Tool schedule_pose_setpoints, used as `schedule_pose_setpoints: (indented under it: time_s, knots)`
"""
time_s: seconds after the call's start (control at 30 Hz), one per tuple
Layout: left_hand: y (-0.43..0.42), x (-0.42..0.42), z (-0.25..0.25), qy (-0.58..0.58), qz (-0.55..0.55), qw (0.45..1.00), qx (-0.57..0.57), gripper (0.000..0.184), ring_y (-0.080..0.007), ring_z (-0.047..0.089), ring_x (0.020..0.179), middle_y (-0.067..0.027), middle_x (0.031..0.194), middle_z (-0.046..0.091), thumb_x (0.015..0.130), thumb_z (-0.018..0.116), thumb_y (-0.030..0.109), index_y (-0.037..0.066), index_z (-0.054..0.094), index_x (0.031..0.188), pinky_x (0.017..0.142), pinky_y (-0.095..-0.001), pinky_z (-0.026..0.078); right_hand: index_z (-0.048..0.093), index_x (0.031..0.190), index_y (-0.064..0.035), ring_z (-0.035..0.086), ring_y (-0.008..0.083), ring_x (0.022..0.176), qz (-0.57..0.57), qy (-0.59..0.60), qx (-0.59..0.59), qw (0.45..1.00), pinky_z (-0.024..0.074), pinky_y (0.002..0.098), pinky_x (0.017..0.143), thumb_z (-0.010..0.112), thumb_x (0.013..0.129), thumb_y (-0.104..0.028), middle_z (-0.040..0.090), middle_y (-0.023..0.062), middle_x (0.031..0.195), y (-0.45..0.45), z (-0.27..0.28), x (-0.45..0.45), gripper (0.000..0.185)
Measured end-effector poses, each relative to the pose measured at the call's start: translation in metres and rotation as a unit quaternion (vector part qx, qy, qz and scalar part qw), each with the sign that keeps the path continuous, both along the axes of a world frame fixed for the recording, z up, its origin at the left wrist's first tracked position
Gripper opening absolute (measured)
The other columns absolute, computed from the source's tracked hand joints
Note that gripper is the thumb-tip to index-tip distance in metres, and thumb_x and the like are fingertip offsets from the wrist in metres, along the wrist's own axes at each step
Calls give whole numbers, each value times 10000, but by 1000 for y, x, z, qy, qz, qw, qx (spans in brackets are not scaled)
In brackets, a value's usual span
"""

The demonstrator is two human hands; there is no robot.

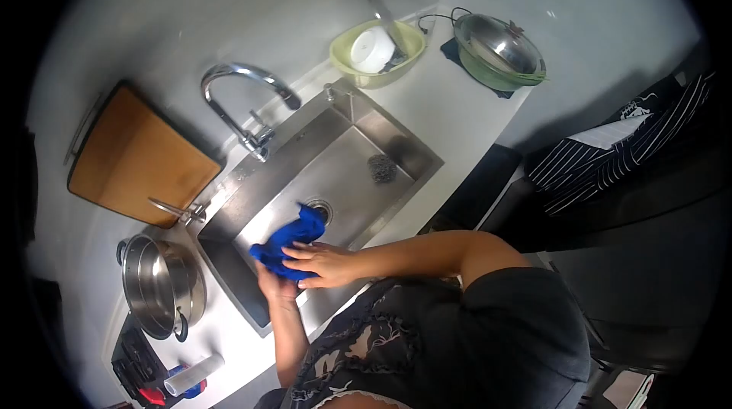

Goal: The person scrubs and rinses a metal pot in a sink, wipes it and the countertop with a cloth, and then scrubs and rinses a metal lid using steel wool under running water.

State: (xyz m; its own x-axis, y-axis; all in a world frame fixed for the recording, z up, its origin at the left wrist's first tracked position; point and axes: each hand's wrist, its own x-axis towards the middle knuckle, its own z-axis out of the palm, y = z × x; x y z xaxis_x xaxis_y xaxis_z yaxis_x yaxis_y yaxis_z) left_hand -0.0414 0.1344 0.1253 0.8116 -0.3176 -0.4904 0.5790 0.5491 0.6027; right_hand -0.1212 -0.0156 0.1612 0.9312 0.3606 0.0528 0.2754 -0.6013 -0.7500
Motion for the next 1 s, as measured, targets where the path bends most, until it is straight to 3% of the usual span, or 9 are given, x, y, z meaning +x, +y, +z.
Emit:
schedule_pose_setpoints:
  time_s: [0.1,0.13,0.23,0.3,0.37,0.5,0.7,0.87,1.0]
  knots:
    - [5,15,30,-62,37,996,42,485,-294,532,1034,-147,1151,531,922,368,423,48,425,1226,895,-432,437,403,1294,-52,344,284,1264,-51,-63,-25,996,247,459,1039,576,837,-355,317,165,1386,-82,1,-10,575]
    - [10,15,37,-100,62,990,72,460,-279,570,900,-146,1069,564,928,347,419,51,439,1189,767,-403,479,450,1247,-38,420,297,1201,-163,-20,56,985,337,369,991,620,797,-301,419,179,1310,-119,23,-2,549]
    - [29,6,55,-133,193,963,134,411,-267,609,707,-146,960,598,934,343,400,59,448,1137,574,-361,521,404,1260,-34,448,315,1152,-441,-134,-88,883,376,380,949,665,745,-296,451,177,1263,-250,68,51,634]
    - [77,-2,44,-165,217,938,212,483,-288,594,863,-177,1080,555,921,389,413,37,396,1225,715,-378,510,363,1289,-39,382,329,1204,-520,-143,-183,822,368,389,958,669,731,-332,402,182,1303,-335,71,97,702]
    - [126,-11,26,-155,330,843,395,603,-303,514,1048,-198,1232,454,906,431,430,9,301,1317,882,-385,432,385,1262,-36,415,327,1174,-557,-146,-233,783,391,399,933,647,744,-333,432,188,1272,-383,70,129,652]
    - [165,-46,13,-134,364,782,488,660,-298,479,1088,-203,1268,411,897,446,453,-13,270,1330,939,-378,380,499,1118,-36,595,333,929,-558,7,-240,794,478,418,804,532,820,-262,610,181,1020,-422,74,163,376]
    - [209,-63,-31,-126,264,625,724,515,-309,503,1022,-214,1152,520,919,433,375,-54,431,1204,931,-342,363,598,937,-34,636,332,760,-596,-100,-301,738,505,417,695,430,854,-165,646,178,817,-452,69,169,228]
    - [228,-43,-57,-140,207,636,729,503,-337,476,1084,-243,1190,492,912,430,345,-57,429,1215,961,-362,335,622,818,-37,613,307,693,-533,-259,-409,694,493,406,613,456,851,-186,621,150,751,-494,98,147,226]
    - [222,-27,-46,-157,169,665,710,481,-350,483,1104,-245,1175,509,907,438,326,-61,454,1193,957,-367,350,533,1125,-70,563,287,954,-411,-386,-559,608,446,390,801,379,912,-235,565,144,1076,-514,131,58,310]
